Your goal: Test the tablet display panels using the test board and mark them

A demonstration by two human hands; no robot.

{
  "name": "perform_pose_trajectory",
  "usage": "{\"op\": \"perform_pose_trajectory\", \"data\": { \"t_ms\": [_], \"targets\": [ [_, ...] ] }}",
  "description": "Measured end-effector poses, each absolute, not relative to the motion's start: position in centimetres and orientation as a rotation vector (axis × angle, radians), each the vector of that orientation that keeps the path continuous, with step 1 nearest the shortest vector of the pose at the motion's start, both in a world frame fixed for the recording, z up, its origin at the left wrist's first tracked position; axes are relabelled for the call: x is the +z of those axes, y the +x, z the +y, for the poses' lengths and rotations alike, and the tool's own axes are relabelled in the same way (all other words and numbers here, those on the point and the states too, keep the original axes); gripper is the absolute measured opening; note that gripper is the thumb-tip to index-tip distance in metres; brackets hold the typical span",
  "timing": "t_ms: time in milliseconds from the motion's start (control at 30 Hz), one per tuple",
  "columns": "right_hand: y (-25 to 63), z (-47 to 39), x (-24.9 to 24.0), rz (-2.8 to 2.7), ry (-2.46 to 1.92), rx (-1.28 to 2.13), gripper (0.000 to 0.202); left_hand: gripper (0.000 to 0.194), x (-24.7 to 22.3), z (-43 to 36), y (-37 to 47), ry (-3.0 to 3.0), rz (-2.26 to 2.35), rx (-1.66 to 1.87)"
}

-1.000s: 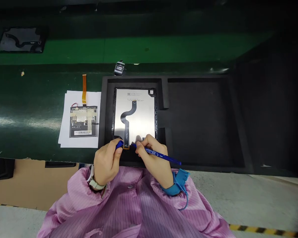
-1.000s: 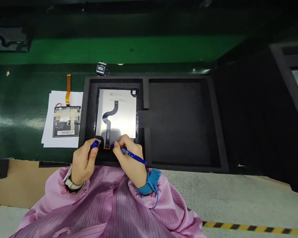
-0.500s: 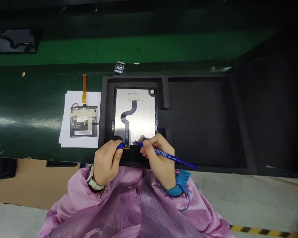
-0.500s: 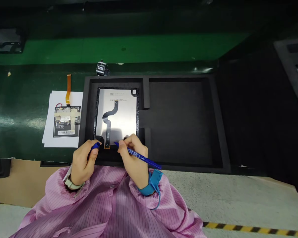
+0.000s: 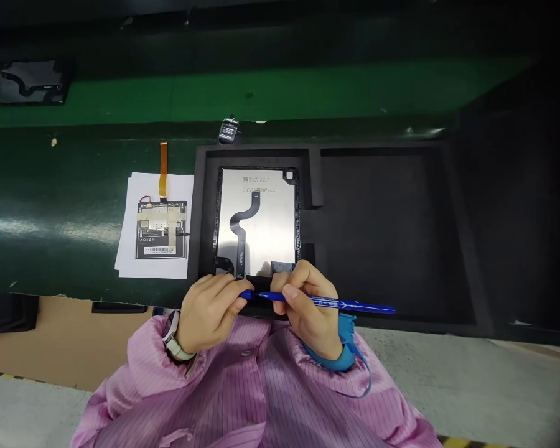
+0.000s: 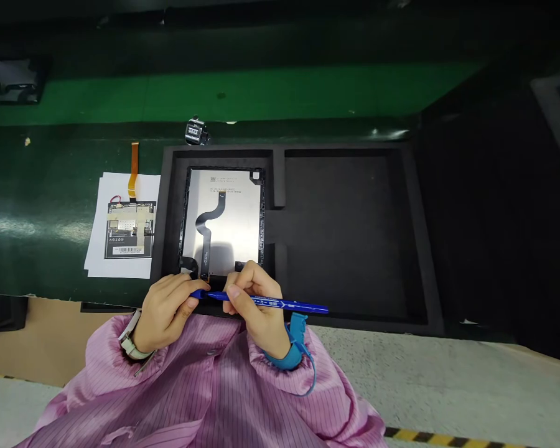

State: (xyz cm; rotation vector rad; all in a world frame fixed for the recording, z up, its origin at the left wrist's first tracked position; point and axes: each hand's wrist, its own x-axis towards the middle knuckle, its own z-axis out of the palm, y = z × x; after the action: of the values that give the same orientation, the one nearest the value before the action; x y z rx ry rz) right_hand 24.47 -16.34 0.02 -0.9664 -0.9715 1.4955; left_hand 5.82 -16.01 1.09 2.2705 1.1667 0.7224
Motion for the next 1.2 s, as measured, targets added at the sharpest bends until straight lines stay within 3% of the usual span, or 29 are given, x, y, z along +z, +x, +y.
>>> {"op": "perform_pose_trajectory", "data": {
  "t_ms": [333,633,767,967,1100,1200],
  "targets": [
    [24.1,-18.1,0.2,-1.471,-0.981,1.259,0.035,0.046,3.0,-17.3,6.8,2.119,0.890,0.703],
    [24.4,-17.1,2.2,-1.711,-0.838,1.264,0.037,0.053,5.1,-16.5,6.9,1.947,0.775,0.508],
    [24.7,-15.8,4.0,-1.736,-0.956,1.225,0.027,0.055,5.4,-15.4,7.2,1.813,0.735,0.499],
    [28.0,-11.4,5.1,-1.535,-1.746,0.871,0.010,0.027,6.6,-8.3,2.6,2.039,1.508,0.862],
    [30.4,-8.6,3.7,-1.792,-2.406,0.453,0.017,0.026,3.8,-2.0,-1.0,1.990,1.899,0.954],
    [30.7,-8.0,2.9,-1.883,-2.452,0.210,0.027,0.040,1.2,0.7,-2.2,1.956,2.124,0.778]
  ]
}}
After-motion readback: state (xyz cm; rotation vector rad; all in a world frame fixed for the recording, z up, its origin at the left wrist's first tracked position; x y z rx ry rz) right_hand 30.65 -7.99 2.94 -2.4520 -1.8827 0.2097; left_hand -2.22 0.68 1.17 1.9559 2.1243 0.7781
